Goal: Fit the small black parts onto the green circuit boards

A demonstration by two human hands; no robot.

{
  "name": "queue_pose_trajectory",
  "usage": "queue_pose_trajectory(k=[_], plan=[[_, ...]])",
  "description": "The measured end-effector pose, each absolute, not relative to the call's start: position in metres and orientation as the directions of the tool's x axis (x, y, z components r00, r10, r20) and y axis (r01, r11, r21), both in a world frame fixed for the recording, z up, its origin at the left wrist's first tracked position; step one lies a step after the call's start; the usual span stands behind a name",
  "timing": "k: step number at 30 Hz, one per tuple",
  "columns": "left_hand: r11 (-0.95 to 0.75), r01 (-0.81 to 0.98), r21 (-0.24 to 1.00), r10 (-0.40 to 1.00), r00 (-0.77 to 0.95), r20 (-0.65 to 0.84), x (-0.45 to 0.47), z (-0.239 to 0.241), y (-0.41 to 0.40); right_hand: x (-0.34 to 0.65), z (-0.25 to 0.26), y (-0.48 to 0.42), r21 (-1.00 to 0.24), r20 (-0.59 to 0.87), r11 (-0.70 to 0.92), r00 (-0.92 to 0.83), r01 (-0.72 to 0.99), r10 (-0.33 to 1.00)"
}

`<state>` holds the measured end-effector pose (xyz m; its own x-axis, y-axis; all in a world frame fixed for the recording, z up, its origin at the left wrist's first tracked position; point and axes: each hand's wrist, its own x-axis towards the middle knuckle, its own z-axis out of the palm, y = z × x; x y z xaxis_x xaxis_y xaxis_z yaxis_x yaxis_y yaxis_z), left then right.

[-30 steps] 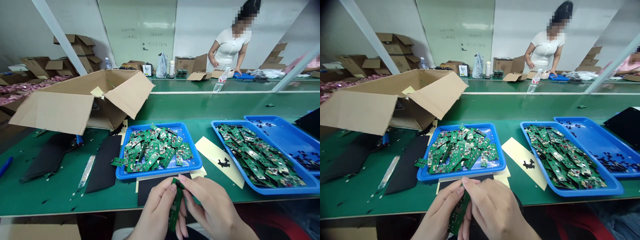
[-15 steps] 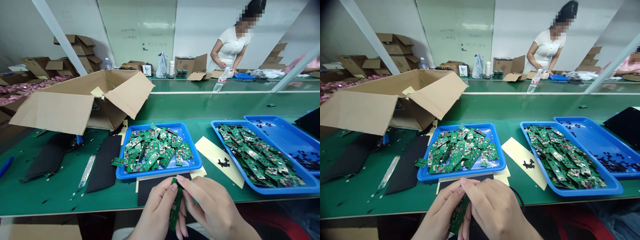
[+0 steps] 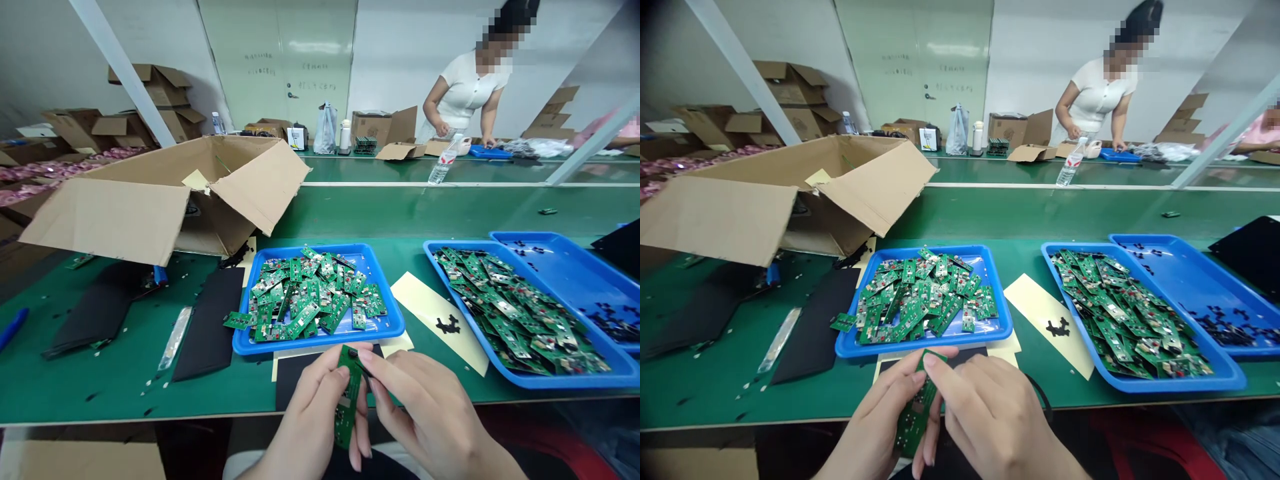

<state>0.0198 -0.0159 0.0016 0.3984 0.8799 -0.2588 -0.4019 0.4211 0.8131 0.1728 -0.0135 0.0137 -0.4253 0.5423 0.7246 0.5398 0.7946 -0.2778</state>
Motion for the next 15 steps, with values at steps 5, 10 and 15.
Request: queue_pose_trajectory(k=[5,10,15], plan=[[0.427,-0.367,0.826,0.87,0.415,-0.266,0.025,0.007,-0.019,0.175,0.014,-0.013,-0.288,0.699,0.798,-0.453,0.529,0.553],[0.459,-0.275,0.845,0.862,0.369,-0.348,0.026,0.016,-0.019,0.176,0.013,-0.012,-0.272,0.682,0.81,-0.489,0.52,0.544],[0.46,-0.273,0.845,0.862,0.367,-0.351,0.027,0.018,-0.018,0.176,0.015,-0.011,-0.249,0.7,0.808,-0.477,0.534,0.531]])
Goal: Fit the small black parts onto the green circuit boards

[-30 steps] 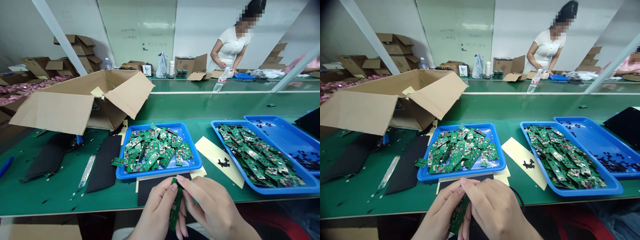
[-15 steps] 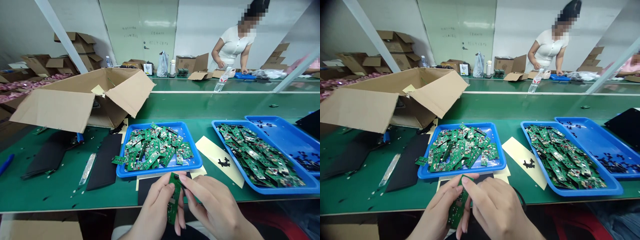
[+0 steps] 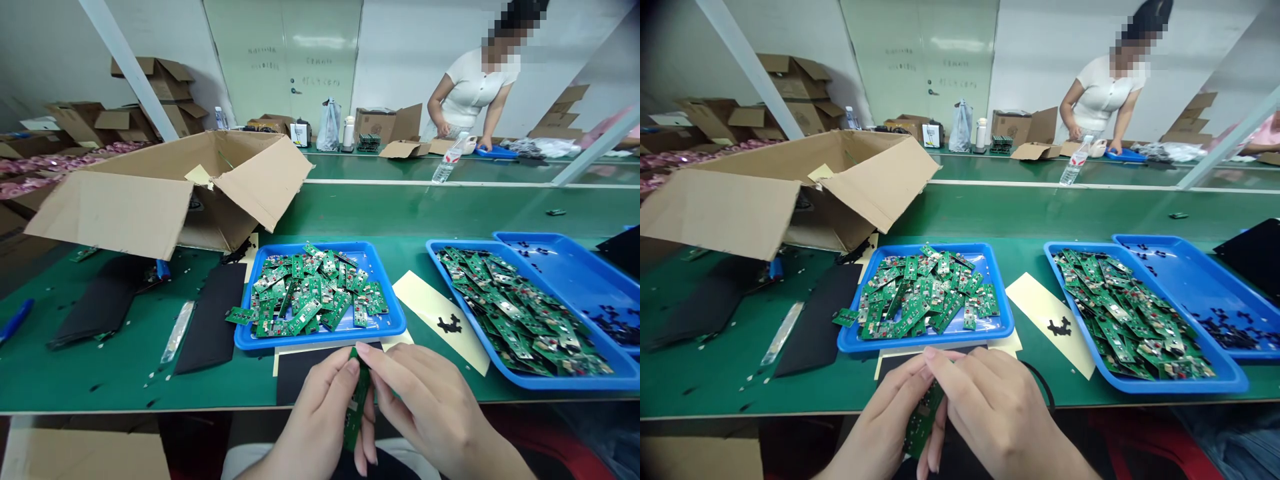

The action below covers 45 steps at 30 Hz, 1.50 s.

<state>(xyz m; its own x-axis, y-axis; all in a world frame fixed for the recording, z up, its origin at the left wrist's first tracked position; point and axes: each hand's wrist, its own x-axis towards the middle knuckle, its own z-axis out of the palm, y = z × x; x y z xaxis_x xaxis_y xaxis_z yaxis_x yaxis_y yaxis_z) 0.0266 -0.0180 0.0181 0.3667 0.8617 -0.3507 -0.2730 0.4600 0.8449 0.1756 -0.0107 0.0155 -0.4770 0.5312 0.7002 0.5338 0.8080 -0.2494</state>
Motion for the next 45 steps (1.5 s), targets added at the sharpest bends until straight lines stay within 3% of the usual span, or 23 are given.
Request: queue_pose_trajectory(k=[14,20,25,30,36,41,45], plan=[[0.429,-0.291,0.855,0.855,0.436,-0.281,0.023,0.011,-0.02,0.182,0.017,-0.011,-0.331,0.637,0.777,-0.481,0.536,0.603],[0.394,-0.154,0.906,0.843,0.453,-0.29,0.019,0.009,-0.02,0.195,0.022,-0.013,-0.299,0.554,0.769,-0.553,0.566,0.622],[0.419,-0.061,0.906,0.787,0.522,-0.329,0.015,0.01,-0.019,0.203,0.028,-0.01,-0.244,0.586,0.809,-0.583,0.536,0.563],[0.421,0.028,0.907,0.733,0.578,-0.358,0.01,0.015,-0.018,0.203,0.028,-0.008,-0.283,0.603,0.836,-0.59,0.471,0.537],[0.329,0.053,0.943,0.734,0.614,-0.291,0.008,0.017,-0.017,0.2,0.016,-0.008,-0.218,0.671,0.798,-0.507,0.561,0.54],[0.083,0.149,0.985,0.876,0.461,-0.144,0.001,0.019,-0.019,0.21,0.024,-0.005,-0.349,0.631,0.755,-0.456,0.555,0.627],[-0.112,0.233,0.966,0.865,0.501,-0.02,-0.01,0.023,-0.012,0.218,0.029,-0.011,-0.457,0.497,0.697,-0.491,0.553,0.716]])
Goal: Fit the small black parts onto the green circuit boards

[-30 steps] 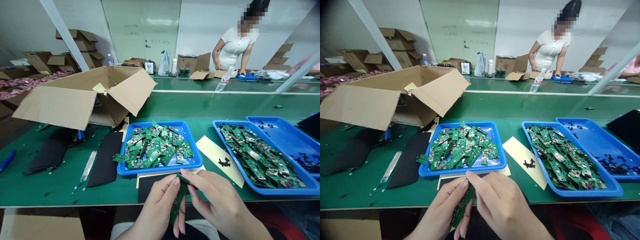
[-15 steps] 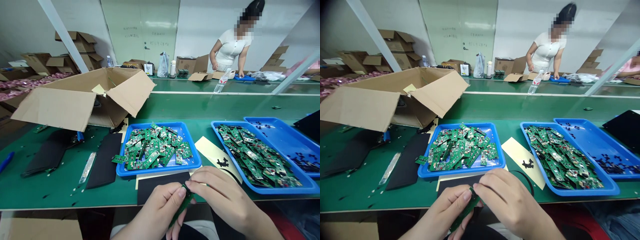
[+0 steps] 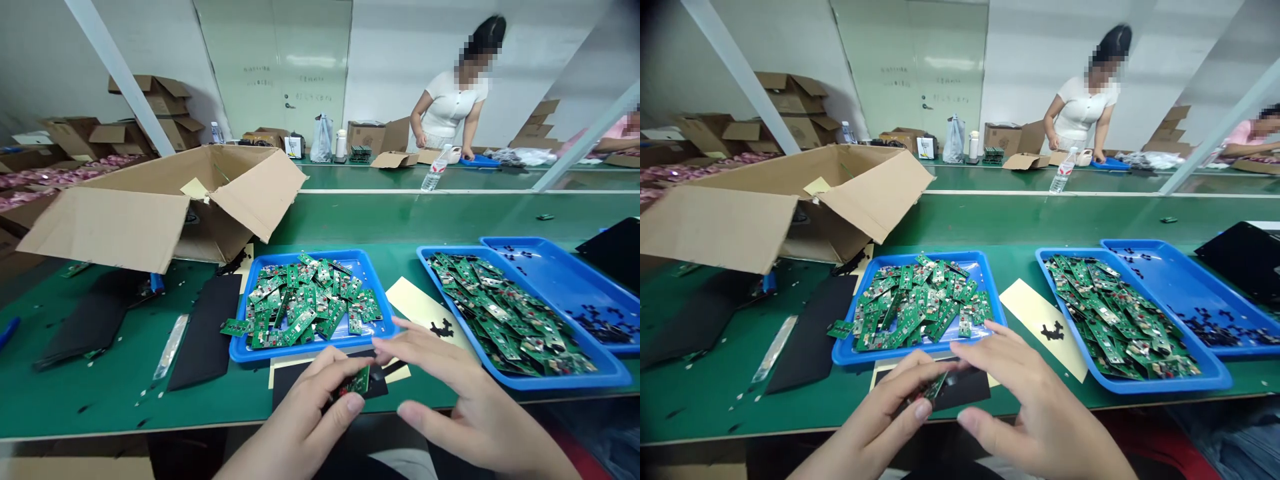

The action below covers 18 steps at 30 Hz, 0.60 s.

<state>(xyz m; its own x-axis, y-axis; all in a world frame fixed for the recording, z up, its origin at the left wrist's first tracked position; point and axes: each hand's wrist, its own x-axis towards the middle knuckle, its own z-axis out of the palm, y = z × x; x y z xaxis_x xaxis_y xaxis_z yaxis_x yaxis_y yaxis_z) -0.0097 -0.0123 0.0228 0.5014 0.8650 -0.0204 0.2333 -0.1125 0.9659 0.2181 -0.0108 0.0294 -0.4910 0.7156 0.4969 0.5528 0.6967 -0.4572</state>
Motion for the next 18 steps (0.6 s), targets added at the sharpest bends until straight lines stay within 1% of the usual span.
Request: queue_pose_trajectory(k=[2,5,8,10,12,14,18], plan=[[-0.177,0.224,0.958,0.86,0.509,0.04,-0.012,0.019,-0.008,0.217,0.029,-0.014,-0.504,0.492,0.652,-0.432,0.566,0.755],[-0.32,0.224,0.921,0.882,0.426,0.202,-0.013,0.008,-0.005,0.209,0.029,-0.016,-0.555,0.532,0.618,-0.334,0.557,0.779],[-0.444,0.261,0.857,0.871,0.349,0.345,-0.011,-0.001,-0.004,0.201,0.033,-0.015,-0.551,0.572,0.666,-0.353,0.502,0.74],[-0.491,0.311,0.814,0.864,0.294,0.409,-0.01,-0.004,-0.004,0.198,0.037,-0.015,-0.488,0.622,0.731,-0.398,0.477,0.675],[-0.525,0.369,0.767,0.851,0.248,0.463,-0.009,-0.003,-0.004,0.196,0.04,-0.015,-0.382,0.674,0.784,-0.434,0.489,0.599],[-0.543,0.405,0.736,0.839,0.217,0.499,-0.008,-0.002,-0.004,0.193,0.041,-0.016,-0.296,0.696,0.803,-0.459,0.517,0.552],[-0.551,0.376,0.745,0.832,0.172,0.528,-0.006,-0.002,-0.003,0.186,0.037,-0.017,-0.215,0.752,0.804,-0.432,0.554,0.498]])
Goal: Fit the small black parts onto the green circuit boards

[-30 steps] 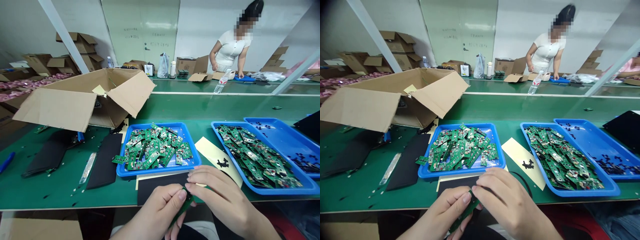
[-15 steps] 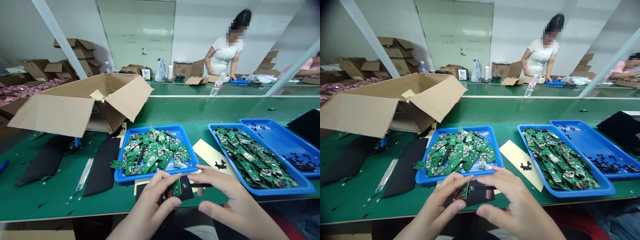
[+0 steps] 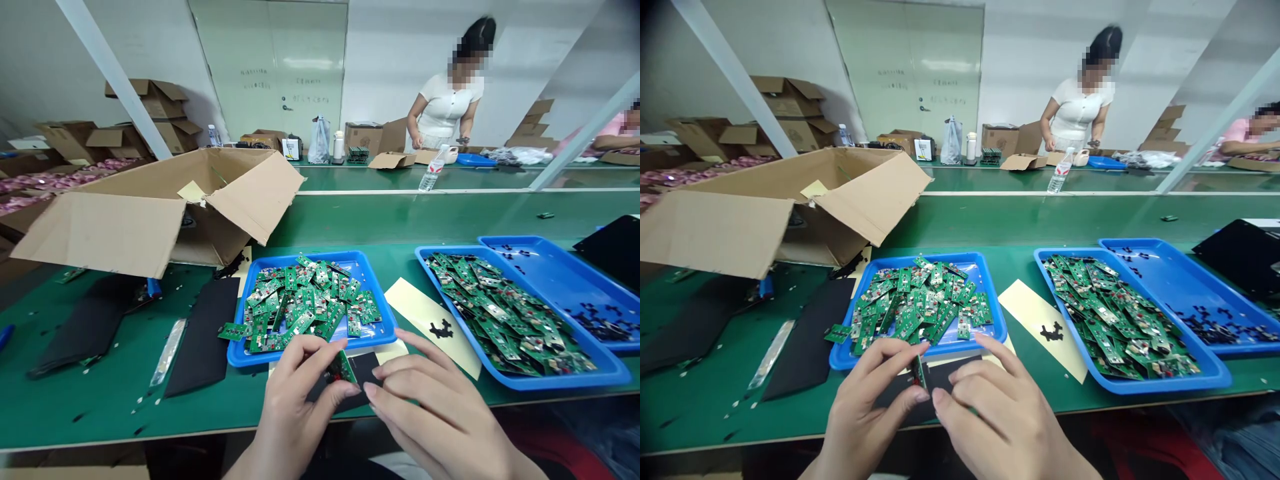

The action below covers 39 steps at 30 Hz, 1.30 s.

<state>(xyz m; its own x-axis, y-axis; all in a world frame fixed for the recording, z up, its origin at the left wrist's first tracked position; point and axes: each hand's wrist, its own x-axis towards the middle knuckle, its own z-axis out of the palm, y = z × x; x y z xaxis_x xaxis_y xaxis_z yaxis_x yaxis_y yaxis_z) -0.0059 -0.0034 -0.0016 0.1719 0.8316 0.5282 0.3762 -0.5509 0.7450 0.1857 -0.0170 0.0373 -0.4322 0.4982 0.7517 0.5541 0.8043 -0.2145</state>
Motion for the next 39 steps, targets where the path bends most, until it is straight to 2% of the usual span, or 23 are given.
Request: queue_pose_trajectory(k=[4,8,11,14,18,24,28,34,36,39], plan=[[-0.5,0.268,0.824,0.866,0.124,0.485,-0.005,-0.001,-0.002,0.18,0.037,-0.017,-0.149,0.778,0.816,-0.443,0.558,0.445],[-0.362,0.085,0.928,0.926,0.152,0.347,-0.007,0.005,0.001,0.179,0.039,-0.017,-0.128,0.772,0.816,-0.46,0.564,0.439],[-0.38,0.078,0.922,0.911,0.204,0.359,-0.009,0.009,0.004,0.179,0.038,-0.016,-0.145,0.785,0.815,-0.436,0.56,0.439],[-0.564,0.201,0.801,0.822,0.234,0.52,-0.01,0.01,0.007,0.18,0.035,-0.017,-0.133,0.785,0.81,-0.438,0.571,0.438],[-0.783,0.319,0.534,0.62,0.321,0.716,-0.011,0.01,0.007,0.187,0.032,-0.018,-0.13,0.726,0.795,-0.489,0.593,0.483],[-0.854,0.453,0.255,0.451,0.402,0.797,-0.02,0.013,0.003,0.209,0.036,-0.017,-0.16,0.56,0.76,-0.577,0.63,0.595],[-0.859,0.477,0.184,0.423,0.461,0.78,-0.023,0.011,-0.003,0.212,0.044,-0.017,-0.365,0.496,0.767,-0.587,0.527,0.64],[-0.84,0.501,0.207,0.441,0.411,0.798,-0.023,0.007,-0.01,0.186,0.043,-0.023,-0.709,0.466,0.611,-0.417,0.353,0.781],[-0.846,0.498,0.193,0.429,0.417,0.801,-0.024,0.008,-0.008,0.18,0.041,-0.024,-0.795,0.425,0.537,-0.372,0.282,0.825],[-0.866,0.474,0.159,0.391,0.445,0.806,-0.024,0.013,-0.002,0.18,0.041,-0.026,-0.854,0.401,0.478,-0.326,0.204,0.856]])
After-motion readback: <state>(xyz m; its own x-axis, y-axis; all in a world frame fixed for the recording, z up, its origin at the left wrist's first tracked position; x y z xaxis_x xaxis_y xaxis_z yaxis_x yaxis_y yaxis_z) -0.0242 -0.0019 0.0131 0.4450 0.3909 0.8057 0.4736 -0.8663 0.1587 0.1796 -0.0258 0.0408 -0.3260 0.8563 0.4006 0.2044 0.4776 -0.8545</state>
